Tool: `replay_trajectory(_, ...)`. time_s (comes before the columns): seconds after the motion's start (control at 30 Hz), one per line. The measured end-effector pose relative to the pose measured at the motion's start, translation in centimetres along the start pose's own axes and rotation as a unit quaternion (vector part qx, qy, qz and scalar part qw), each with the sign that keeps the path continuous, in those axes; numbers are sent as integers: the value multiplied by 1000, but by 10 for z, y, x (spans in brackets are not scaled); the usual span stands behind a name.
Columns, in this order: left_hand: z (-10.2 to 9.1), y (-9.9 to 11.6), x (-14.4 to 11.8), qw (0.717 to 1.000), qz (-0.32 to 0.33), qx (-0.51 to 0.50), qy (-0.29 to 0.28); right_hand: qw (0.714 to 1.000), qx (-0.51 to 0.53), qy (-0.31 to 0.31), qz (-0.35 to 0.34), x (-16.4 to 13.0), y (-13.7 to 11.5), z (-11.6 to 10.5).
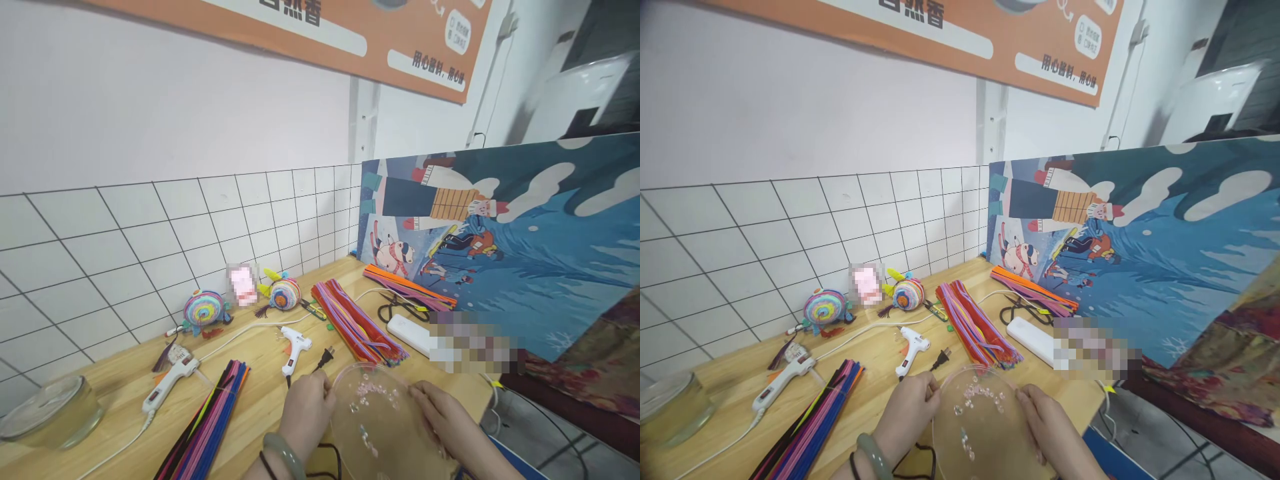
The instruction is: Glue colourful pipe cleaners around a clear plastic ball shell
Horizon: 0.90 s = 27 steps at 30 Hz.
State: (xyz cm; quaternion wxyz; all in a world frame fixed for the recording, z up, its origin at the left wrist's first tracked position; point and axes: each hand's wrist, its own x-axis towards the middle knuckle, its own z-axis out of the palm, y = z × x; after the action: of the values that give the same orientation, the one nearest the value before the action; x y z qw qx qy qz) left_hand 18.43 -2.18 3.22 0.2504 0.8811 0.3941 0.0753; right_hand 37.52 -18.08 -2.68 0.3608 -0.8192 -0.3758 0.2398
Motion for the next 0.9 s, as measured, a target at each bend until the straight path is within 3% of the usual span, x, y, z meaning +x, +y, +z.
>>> replay_trajectory(0.2,-9,-6,9,992,0,-117,37,999,40,-10,-4,20,-17,-6)
replay_trajectory(0.37,-16,-10,20,970,-16,-235,58,998,56,2,-24,44,-33,-15)
replay_trajectory(0.63,-22,-5,44,893,-27,-446,53,995,91,-25,-42,92,-46,-26)
replay_trajectory(0.9,-10,-9,88,817,-72,-571,27,992,110,-3,-59,142,-41,-24)
